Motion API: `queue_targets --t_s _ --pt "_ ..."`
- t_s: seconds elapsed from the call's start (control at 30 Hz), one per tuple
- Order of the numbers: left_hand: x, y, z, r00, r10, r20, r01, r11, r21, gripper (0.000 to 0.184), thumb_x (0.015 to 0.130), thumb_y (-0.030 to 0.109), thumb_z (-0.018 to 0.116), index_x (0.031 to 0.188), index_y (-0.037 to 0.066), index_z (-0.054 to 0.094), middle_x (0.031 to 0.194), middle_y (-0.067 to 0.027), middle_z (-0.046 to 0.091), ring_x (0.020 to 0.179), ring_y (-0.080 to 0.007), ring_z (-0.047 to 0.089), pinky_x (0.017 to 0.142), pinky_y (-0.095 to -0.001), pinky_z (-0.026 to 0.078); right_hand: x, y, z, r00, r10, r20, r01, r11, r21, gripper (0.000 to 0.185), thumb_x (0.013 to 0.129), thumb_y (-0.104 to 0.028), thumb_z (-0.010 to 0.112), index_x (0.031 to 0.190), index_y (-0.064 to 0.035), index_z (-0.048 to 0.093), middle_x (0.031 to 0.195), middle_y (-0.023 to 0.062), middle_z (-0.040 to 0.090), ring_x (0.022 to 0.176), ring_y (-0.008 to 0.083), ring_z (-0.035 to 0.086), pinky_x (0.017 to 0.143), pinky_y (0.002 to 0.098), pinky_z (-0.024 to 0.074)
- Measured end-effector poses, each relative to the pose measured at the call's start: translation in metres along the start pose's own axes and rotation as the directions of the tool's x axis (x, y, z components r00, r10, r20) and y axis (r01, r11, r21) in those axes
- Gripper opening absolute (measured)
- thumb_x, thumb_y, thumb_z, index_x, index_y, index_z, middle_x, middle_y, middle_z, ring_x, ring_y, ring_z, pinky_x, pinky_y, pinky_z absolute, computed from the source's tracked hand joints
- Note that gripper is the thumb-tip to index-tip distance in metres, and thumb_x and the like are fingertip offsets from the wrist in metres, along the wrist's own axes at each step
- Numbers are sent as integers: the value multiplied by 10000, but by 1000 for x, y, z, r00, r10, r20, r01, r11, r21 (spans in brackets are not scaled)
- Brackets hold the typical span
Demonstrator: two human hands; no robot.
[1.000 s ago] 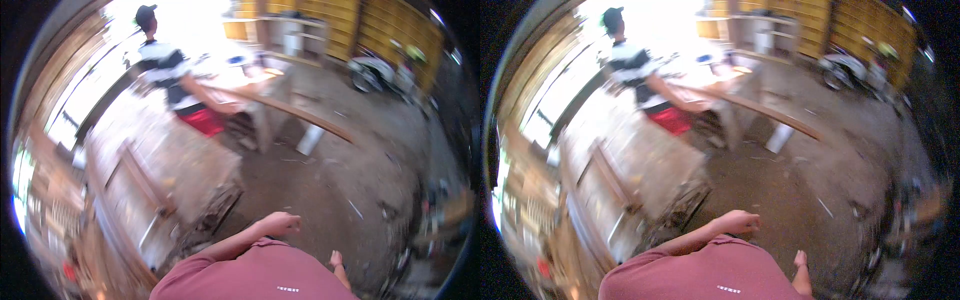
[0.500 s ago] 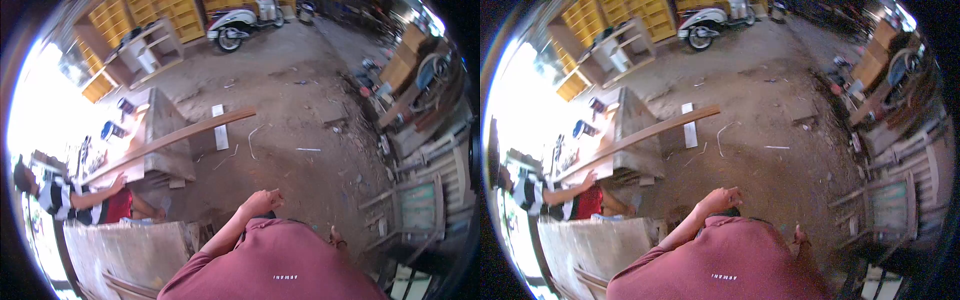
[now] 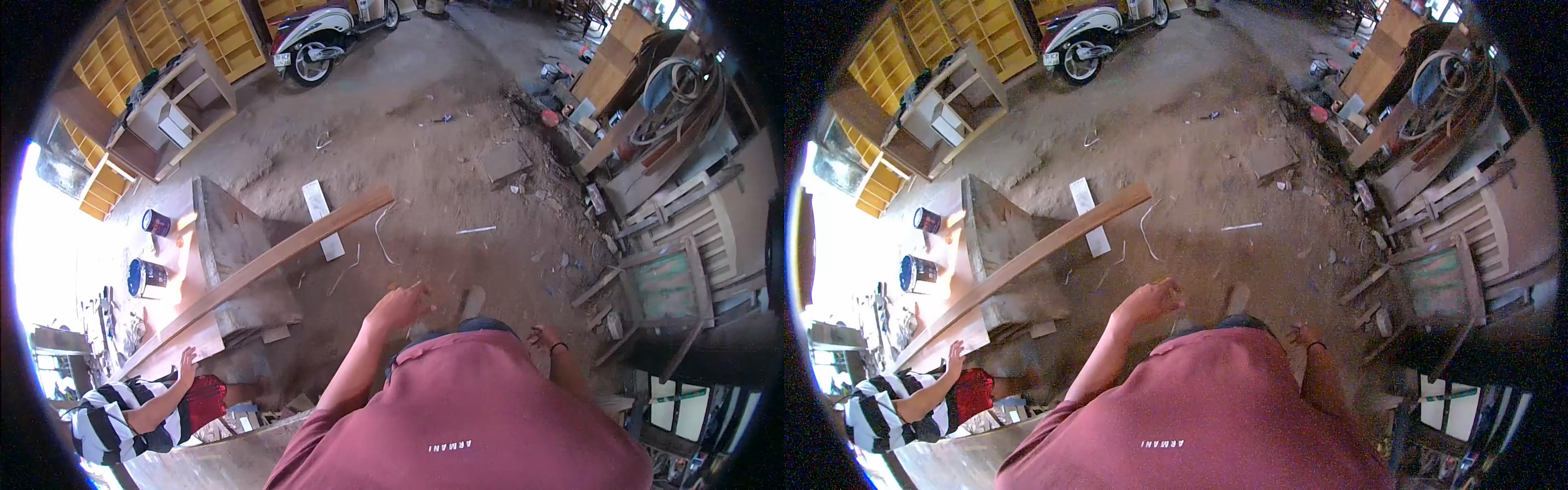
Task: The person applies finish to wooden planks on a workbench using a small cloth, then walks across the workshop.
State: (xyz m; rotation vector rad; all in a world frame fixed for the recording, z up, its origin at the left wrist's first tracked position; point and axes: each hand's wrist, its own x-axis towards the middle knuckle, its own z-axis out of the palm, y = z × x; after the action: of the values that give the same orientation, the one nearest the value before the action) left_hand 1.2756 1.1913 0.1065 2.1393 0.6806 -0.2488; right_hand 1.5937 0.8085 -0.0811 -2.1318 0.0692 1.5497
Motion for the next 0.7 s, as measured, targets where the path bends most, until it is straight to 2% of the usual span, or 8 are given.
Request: queue_targets --t_s 0.07,0.13,0.33,0.5,0.57,0.6,0.63,0.7 --pt "2 -2 -10 997 67 45 -61 989 -134 492 835 442 579 1161 79 514 992 -184 633 952 -325 606 803 -412 470 20 -7 -4 998 -49 31 52 990 -132 357 923 -250 391 1224 -85 486 993 98 639 837 229 614 648 340 469" --pt "1 1 -14 987 138 86 -111 957 -267 511 843 441 576 1191 75 501 1051 -176 622 993 -308 599 831 -404 469 99 20 -30 946 15 325 -59 990 126 354 892 -201 464 1237 -126 490 1079 89 618 938 247 603 742 408 479" --pt "1 43 -60 716 681 153 -300 498 -813 857 773 676 497 1356 62 363 1373 -192 352 1285 -324 321 1029 -460 292 69 -86 6 993 0 118 33 961 -276 356 880 -223 471 1220 -127 509 1165 94 576 1042 269 553 845 434 445" --pt "27 118 -126 185 971 -149 -620 -2 -785 1108 676 807 440 1379 -33 271 1451 -276 123 1367 -393 26 1055 -553 35 112 -144 -11 964 77 255 -30 982 -184 348 895 -272 425 1160 -85 550 1172 113 561 1006 277 548 857 430 431" --pt "53 136 -153 37 993 -113 -684 -57 -728 1098 691 807 414 1382 -33 264 1460 -275 72 1372 -373 -49 1046 -554 -30 206 -134 -34 976 -114 184 143 977 -156 304 876 -321 426 942 -75 592 864 105 579 722 251 533 625 423 396" --pt "74 138 -161 80 989 -123 -743 -23 -669 1098 691 807 414 1382 -33 264 1460 -275 72 1372 -373 -49 1046 -554 -30 251 -129 -45 967 -208 145 229 961 -154 334 866 -346 427 834 -71 613 710 101 589 581 238 526 510 419 378" --pt "92 140 -166 125 990 -64 -683 39 -730 1055 718 793 384 1385 -17 273 1465 -267 57 1368 -387 -49 1043 -565 -29 283 -154 -62 805 -452 384 557 356 -750 320 869 -318 429 823 -60 613 710 120 591 619 231 542 558 415 414" --pt "139 149 -177 198 978 -60 -610 75 -789 953 791 739 329 1393 3 269 1478 -235 36 1373 -366 -53 1053 -549 -28 320 -204 -87 801 -465 377 596 567 -569 258 871 -285 482 887 -59 603 721 93 607 637 206 557 604 362 448"
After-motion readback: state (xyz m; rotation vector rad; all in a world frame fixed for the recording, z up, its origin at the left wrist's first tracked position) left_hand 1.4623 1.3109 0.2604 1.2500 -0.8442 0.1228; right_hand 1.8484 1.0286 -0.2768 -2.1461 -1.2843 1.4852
